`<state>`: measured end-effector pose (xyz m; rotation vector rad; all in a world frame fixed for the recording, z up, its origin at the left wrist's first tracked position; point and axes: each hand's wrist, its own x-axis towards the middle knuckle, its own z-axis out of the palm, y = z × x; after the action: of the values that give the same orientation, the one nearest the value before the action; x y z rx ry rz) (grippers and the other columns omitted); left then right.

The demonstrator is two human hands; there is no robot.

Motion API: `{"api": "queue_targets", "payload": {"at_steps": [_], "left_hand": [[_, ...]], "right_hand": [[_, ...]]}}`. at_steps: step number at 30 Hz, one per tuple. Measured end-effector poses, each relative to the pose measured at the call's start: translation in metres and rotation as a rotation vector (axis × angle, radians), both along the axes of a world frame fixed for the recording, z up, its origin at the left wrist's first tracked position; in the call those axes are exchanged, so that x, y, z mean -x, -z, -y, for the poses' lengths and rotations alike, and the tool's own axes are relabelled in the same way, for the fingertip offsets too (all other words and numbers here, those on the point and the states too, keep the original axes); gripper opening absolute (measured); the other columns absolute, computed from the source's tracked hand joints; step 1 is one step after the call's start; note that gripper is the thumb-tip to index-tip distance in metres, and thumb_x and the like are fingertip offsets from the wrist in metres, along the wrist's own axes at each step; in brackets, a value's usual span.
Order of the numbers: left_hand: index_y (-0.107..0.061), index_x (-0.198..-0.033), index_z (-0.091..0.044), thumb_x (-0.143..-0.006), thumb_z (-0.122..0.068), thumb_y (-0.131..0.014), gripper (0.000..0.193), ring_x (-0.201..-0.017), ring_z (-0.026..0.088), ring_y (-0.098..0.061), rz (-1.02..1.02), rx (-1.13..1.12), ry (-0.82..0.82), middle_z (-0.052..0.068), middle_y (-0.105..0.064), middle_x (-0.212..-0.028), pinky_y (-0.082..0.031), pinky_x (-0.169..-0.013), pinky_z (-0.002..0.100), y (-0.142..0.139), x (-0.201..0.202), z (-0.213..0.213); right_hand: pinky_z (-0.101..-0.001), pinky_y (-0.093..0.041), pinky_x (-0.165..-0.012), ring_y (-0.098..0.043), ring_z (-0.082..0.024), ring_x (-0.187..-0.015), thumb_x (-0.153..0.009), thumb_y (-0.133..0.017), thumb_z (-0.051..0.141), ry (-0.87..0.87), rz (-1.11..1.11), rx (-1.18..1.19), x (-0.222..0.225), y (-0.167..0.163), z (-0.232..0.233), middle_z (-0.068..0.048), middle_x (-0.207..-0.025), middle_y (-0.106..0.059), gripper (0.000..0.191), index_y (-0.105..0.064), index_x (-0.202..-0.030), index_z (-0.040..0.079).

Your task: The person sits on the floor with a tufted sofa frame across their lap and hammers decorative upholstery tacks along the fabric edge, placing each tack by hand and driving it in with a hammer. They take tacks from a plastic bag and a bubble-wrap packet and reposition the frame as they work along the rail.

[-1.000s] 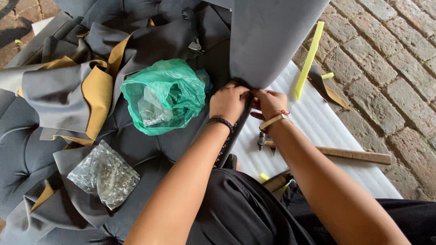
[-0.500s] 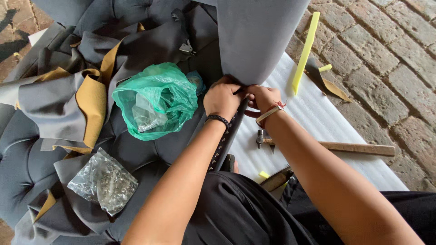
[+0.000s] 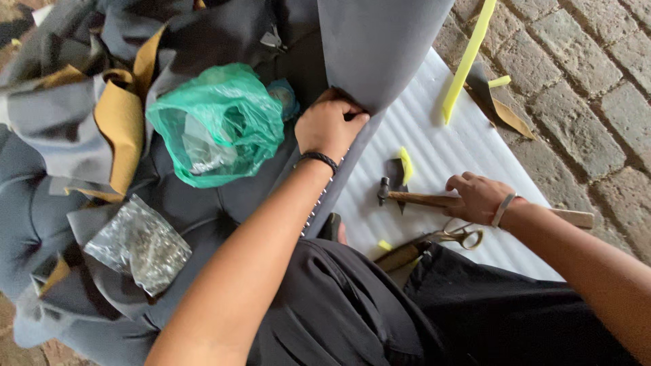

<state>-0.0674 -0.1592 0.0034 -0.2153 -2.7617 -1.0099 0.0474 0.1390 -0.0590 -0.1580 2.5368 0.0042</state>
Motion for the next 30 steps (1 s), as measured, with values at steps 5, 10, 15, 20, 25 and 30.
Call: {"api": "queue_targets", "payload": {"at_steps": [5,10,15,20,25,30], "left_hand": [[-0.081,-0.085,-0.023,-0.078,-0.039,-0.079,0.017,-0.091,0.021,-0.071,0.028,0.03,-0.003,-0.007,-0.071,-0.106,-0.055,-0.073,0.038,-0.003,-0.008,-0.016],[-0.082,-0.085,-0.024,-0.078,-0.04,-0.079,0.018,-0.091,0.022,-0.071,-0.004,0.046,0.0,-0.006,-0.071,-0.105,-0.055,-0.072,0.039,-0.004,-0.008,-0.025],[-0.082,-0.086,-0.024,-0.079,-0.04,-0.079,0.017,-0.092,0.023,-0.071,-0.032,0.024,0.024,-0.004,-0.071,-0.106,-0.055,-0.072,0.04,0.004,-0.001,-0.016],[-0.08,-0.085,-0.023,-0.077,-0.04,-0.08,0.019,-0.092,0.024,-0.071,-0.086,0.055,0.006,-0.002,-0.071,-0.108,-0.056,-0.073,0.041,0.013,0.006,-0.009],[-0.079,-0.087,-0.022,-0.078,-0.039,-0.078,0.019,-0.094,0.022,-0.072,-0.089,0.037,0.006,-0.004,-0.071,-0.112,-0.057,-0.073,0.04,0.02,0.013,-0.003],[-0.079,-0.091,-0.021,-0.081,-0.039,-0.076,0.021,-0.095,0.024,-0.071,0.013,0.107,0.006,-0.002,-0.069,-0.116,-0.056,-0.074,0.04,0.019,0.012,0.002]], "right_hand": [[-0.0427,-0.06,-0.079,-0.07,-0.024,-0.093,-0.092,-0.065,0.05,-0.121,-0.003,0.023,-0.007,0.007,-0.025,-0.005,-0.11,-0.066,0.036,-0.067,-0.112,0.02],[-0.0406,-0.055,-0.057,-0.071,-0.022,-0.062,-0.098,-0.063,0.044,-0.089,-0.168,0.174,-0.005,-0.021,-0.043,-0.006,-0.082,-0.074,0.041,-0.052,-0.115,0.009],[-0.0425,-0.054,-0.051,-0.068,-0.029,-0.059,-0.097,-0.062,0.025,-0.18,-0.535,0.495,0.002,-0.055,-0.027,-0.015,-0.076,-0.072,0.036,-0.05,-0.12,-0.001],[-0.0495,-0.053,-0.053,-0.067,-0.038,-0.057,-0.1,-0.06,0.024,-0.088,-0.494,0.517,0.014,-0.064,0.023,-0.019,-0.078,-0.07,0.04,-0.048,-0.129,-0.001],[-0.0518,-0.051,-0.051,-0.065,-0.042,-0.057,-0.1,-0.059,0.024,-0.145,-0.631,0.489,0.017,-0.06,0.046,-0.022,-0.074,-0.067,0.04,-0.047,-0.13,-0.001],[-0.0499,-0.049,-0.048,-0.063,-0.039,-0.052,-0.103,-0.058,0.023,-0.135,-0.584,0.364,0.016,-0.05,0.057,-0.02,-0.065,-0.065,0.036,-0.048,-0.128,0.0]]}}
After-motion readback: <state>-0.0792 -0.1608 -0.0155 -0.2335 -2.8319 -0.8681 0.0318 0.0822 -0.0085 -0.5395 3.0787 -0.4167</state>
